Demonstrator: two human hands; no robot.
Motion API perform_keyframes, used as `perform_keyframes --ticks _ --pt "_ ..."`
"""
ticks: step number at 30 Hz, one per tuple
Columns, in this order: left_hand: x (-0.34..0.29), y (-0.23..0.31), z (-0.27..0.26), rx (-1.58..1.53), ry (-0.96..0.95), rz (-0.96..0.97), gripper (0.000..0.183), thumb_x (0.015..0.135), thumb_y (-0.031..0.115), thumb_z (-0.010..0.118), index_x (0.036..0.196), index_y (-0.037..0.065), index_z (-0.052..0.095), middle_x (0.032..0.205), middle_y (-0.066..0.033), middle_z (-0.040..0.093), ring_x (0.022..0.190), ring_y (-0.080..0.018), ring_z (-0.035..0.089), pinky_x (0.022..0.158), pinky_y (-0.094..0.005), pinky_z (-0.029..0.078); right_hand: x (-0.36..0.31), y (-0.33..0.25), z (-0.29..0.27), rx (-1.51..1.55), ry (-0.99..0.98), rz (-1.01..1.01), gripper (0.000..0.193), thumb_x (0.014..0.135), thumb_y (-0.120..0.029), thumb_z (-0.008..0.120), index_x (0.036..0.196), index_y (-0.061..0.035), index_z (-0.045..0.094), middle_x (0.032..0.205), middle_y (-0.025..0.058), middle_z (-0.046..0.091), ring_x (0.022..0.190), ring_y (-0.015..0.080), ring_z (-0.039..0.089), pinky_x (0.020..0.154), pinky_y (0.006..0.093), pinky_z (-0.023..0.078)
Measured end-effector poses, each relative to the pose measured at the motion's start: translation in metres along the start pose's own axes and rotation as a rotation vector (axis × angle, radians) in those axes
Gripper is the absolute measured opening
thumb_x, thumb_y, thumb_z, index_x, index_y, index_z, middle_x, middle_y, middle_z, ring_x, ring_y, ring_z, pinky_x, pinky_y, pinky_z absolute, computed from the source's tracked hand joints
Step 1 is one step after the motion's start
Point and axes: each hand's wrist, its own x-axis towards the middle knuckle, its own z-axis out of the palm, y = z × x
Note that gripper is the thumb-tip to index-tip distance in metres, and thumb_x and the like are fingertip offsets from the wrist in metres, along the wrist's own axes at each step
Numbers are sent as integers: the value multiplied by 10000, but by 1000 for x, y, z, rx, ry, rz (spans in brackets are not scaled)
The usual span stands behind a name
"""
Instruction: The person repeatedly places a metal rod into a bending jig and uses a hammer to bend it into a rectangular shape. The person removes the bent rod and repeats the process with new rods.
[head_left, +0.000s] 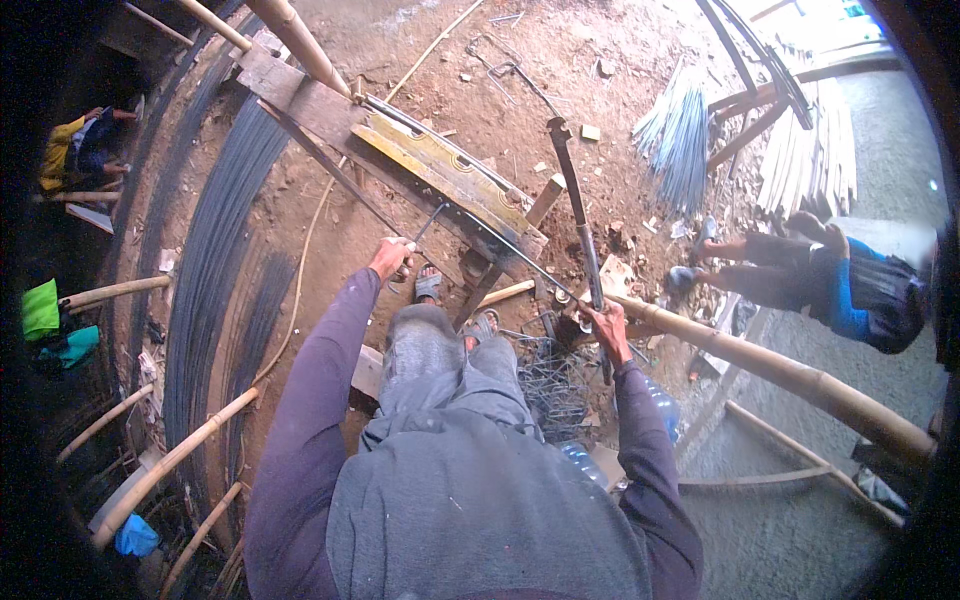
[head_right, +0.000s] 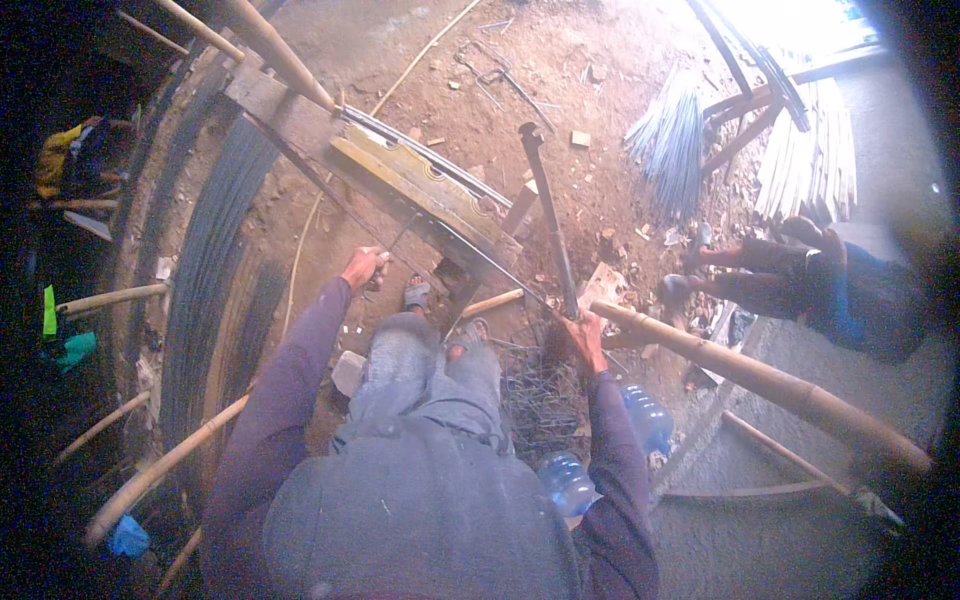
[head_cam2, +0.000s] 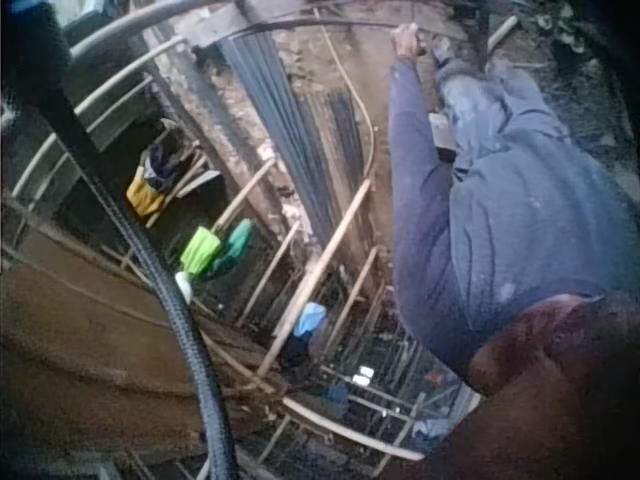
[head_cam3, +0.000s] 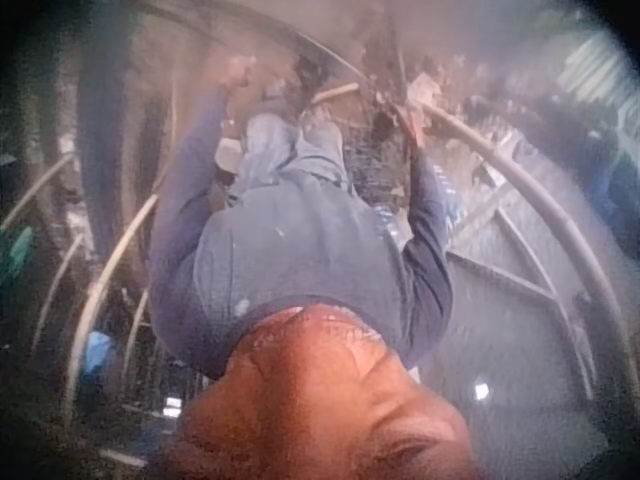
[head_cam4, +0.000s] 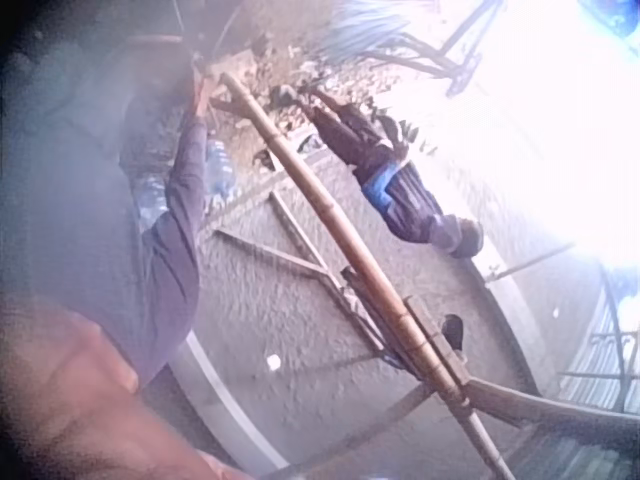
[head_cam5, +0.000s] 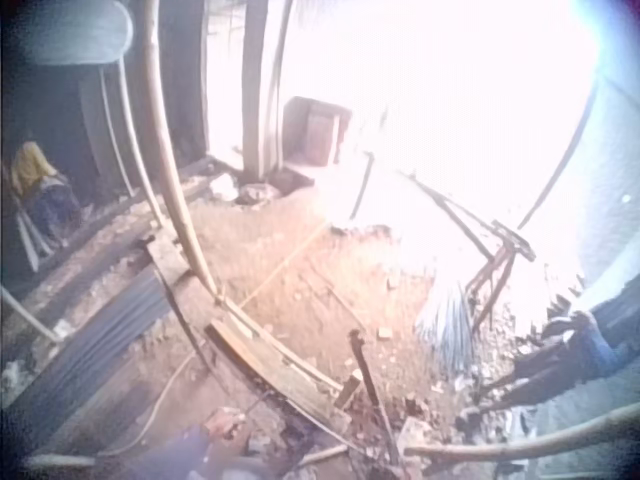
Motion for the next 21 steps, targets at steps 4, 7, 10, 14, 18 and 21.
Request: perform_keyframes --ticks 4,7,10,14,18,21 --pt "17 9 11 84 15 -50 430 967 496 599 1036 76 660 702 -35 583 501 -165 604 420 -324 464 6 7 -2 -111 2 29 271 890 -267 743 859 -2 700 665 9 631 595 85 529 546 297 429" --pt "35 20 20 92 22 43 513 933 579 603 1040 80 656 703 -39 585 490 -181 609 407 -347 466 11 15 -3 -264 22 -65 286 885 -269 746 879 12 692 643 23 606 590 81 514 543 299 425" --pt "43 28 25 140 106 -14 439 956 462 614 845 48 710 590 -64 602 449 -188 593 395 -335 474 13 16 -7 -309 59 -96 328 867 -314 739 917 8 705 693 123 672 621 207 624 604 381 483" --pt "43 34 23 303 132 18 453 968 419 602 853 -11 691 604 -104 620 457 -213 607 403 -349 498 3 -9 -20 -478 107 -2 349 865 -343 712 964 -9 699 766 193 702 749 340 701 673 436 511" --pt "46 39 26 156 33 69 469 974 444 595 909 -10 697 615 -109 635 444 -212 604 399 -337 498 -26 -59 -47 -483 231 -126 306 819 -295 771 968 -38 697 748 173 692 704 308 691 651 413 520" --pt "54 43 33 106 68 -28 505 966 490 599 931 -5 692 622 -110 640 443 -206 605 406 -335 499 -32 -92 -74 -426 162 -140 272 809 -251 811 939 -34 709 730 143 683 653 244 653 623 370 499"
